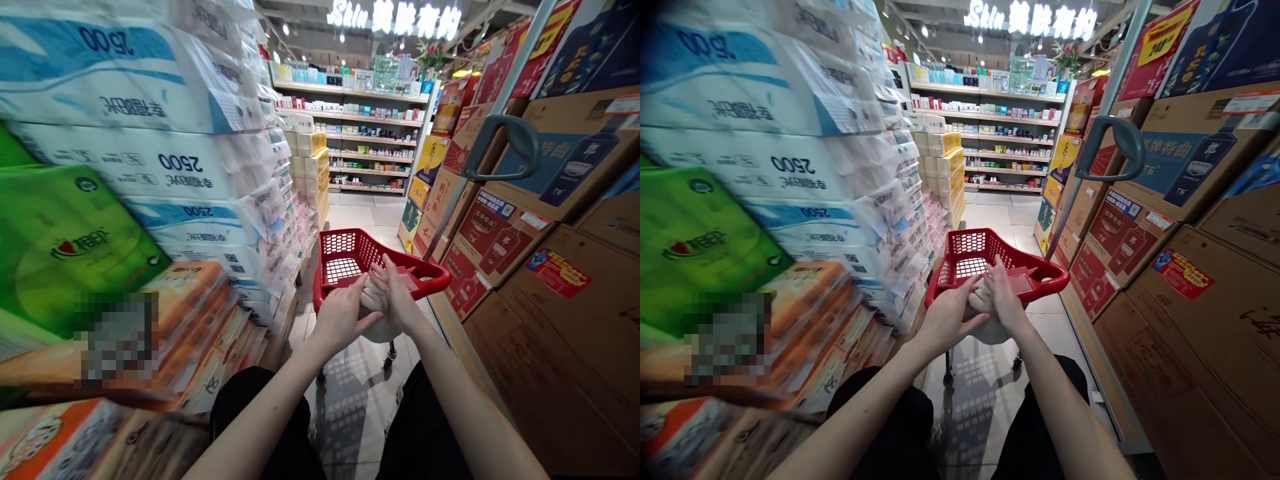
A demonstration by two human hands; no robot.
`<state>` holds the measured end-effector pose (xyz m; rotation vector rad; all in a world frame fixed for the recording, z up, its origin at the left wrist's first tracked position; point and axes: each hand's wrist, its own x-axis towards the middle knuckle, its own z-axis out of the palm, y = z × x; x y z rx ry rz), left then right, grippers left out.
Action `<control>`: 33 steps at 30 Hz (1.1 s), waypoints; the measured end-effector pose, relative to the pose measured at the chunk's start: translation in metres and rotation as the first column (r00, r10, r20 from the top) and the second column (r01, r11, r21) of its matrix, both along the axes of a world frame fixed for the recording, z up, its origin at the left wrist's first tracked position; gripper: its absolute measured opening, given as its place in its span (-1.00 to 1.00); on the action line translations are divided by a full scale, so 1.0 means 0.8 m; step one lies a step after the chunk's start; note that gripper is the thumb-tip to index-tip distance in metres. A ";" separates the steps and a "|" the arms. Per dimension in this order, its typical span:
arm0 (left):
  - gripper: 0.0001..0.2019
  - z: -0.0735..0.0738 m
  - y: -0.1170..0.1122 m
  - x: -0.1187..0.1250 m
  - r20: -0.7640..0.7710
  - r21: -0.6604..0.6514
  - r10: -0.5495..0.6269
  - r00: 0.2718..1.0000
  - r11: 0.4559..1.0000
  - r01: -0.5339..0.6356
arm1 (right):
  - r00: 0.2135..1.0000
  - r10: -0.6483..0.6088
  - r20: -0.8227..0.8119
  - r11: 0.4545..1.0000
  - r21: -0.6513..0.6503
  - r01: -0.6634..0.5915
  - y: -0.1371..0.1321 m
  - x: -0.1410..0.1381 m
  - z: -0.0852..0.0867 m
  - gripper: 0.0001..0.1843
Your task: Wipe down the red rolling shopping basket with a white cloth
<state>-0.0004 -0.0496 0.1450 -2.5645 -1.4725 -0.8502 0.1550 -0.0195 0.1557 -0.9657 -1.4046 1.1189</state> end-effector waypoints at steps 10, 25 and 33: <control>-0.81 -0.007 -0.002 -0.028 -0.201 0.052 0.036 0.979 0.998 -0.026 | 0.507 -0.404 0.762 0.910 0.276 0.310 0.039 0.059 -0.017 -0.26; -0.61 -0.005 0.022 -0.041 -0.366 0.056 0.036 0.930 0.998 -0.016 | 0.340 -0.469 0.815 0.880 0.398 0.259 0.044 0.037 -0.016 -0.35; -0.60 0.037 0.053 -0.085 -0.219 -0.390 -0.256 0.941 0.907 0.156 | 0.370 -0.454 0.811 0.891 0.398 0.220 0.047 0.048 -0.015 -0.37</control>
